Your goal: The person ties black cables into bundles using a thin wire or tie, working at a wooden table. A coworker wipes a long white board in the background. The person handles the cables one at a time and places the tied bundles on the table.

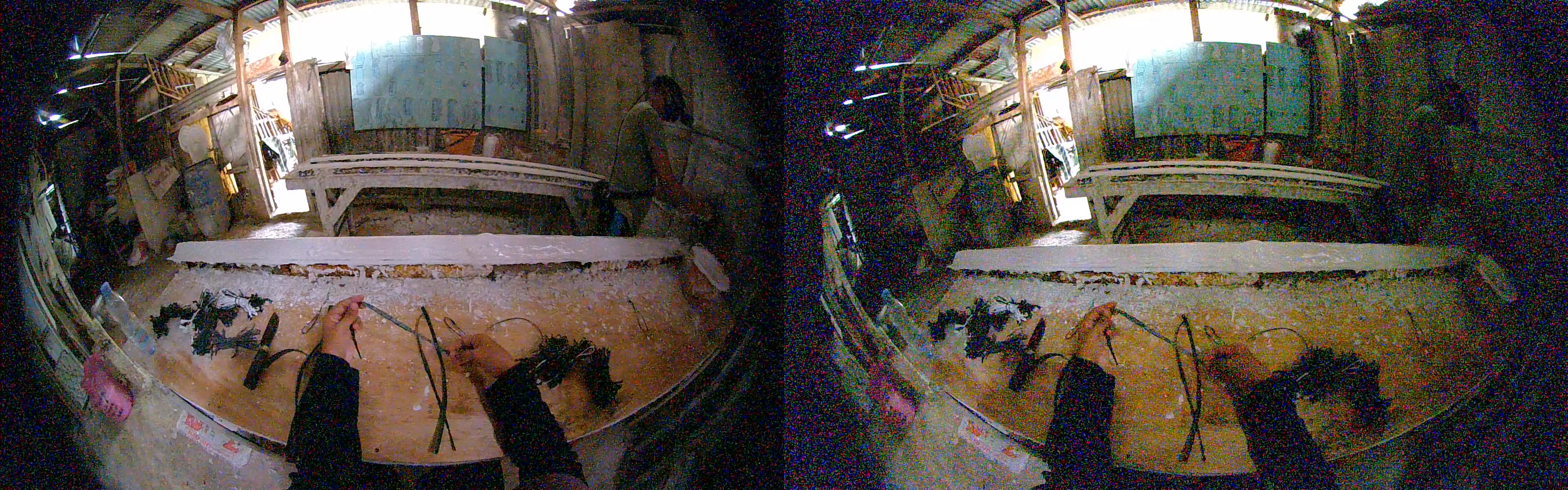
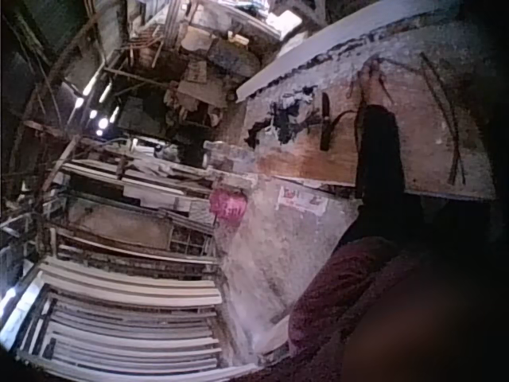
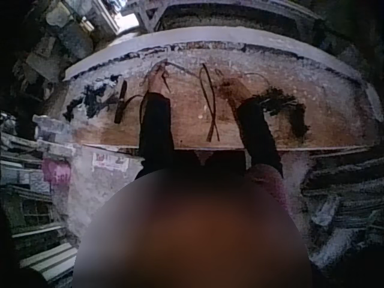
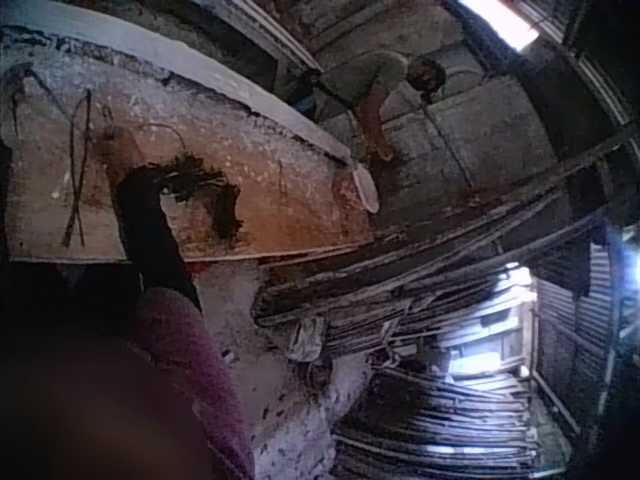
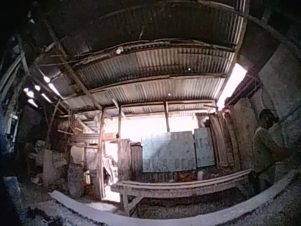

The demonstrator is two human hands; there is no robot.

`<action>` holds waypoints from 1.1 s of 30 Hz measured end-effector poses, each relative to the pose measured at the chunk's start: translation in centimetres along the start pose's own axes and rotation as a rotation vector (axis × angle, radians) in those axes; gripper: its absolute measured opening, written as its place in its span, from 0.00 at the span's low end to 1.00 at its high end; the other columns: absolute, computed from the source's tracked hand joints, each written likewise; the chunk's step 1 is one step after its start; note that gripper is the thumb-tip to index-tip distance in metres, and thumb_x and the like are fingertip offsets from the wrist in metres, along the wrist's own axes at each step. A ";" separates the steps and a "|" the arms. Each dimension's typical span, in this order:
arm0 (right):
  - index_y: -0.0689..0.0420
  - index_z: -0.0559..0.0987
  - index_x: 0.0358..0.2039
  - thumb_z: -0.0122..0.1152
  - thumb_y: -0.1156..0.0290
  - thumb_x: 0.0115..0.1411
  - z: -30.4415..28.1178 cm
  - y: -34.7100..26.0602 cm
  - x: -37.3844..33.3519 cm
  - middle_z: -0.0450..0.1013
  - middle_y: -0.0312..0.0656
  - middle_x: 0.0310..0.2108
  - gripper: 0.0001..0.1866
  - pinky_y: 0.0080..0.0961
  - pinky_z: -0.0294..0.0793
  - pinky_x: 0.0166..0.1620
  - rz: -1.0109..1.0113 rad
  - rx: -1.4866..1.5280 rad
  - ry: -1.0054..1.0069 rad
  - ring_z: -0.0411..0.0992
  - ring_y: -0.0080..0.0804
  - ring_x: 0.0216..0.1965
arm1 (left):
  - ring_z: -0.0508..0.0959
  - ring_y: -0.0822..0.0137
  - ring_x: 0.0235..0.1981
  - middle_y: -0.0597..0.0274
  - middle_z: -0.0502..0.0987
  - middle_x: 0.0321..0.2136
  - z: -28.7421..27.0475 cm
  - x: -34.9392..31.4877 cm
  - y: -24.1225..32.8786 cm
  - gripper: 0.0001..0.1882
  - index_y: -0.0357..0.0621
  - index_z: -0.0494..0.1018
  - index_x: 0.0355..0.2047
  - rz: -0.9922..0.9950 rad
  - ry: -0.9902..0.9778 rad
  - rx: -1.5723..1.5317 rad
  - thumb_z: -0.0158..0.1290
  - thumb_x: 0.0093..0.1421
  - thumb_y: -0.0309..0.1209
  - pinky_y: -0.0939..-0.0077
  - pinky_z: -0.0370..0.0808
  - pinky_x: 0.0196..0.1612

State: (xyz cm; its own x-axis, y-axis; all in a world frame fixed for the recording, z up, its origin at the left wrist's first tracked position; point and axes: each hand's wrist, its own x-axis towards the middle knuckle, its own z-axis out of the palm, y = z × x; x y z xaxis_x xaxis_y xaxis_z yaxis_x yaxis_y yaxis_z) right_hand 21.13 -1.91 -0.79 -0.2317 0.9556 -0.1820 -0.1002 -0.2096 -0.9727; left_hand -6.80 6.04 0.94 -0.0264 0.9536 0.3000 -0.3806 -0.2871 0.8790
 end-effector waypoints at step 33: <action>0.58 0.72 0.29 0.51 0.73 0.56 -5.6 -1.5 0.6 0.70 0.38 0.24 0.03 0.20 0.69 0.28 -0.358 1.218 0.114 0.65 0.24 0.22 | 0.76 0.68 0.25 0.62 0.77 0.23 0.1 -1.2 -1.4 0.09 0.52 0.76 0.32 -0.076 -0.216 1.061 0.54 0.49 0.35 0.75 0.71 0.30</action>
State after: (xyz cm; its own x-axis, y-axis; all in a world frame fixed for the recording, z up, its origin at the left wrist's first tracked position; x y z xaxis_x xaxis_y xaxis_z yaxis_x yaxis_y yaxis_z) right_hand 26.59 0.14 -0.28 0.0702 0.9975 -0.0084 -0.9733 0.0667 -0.2197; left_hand -6.13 5.29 -0.63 0.1665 0.9658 0.1988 0.6219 -0.2593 0.7389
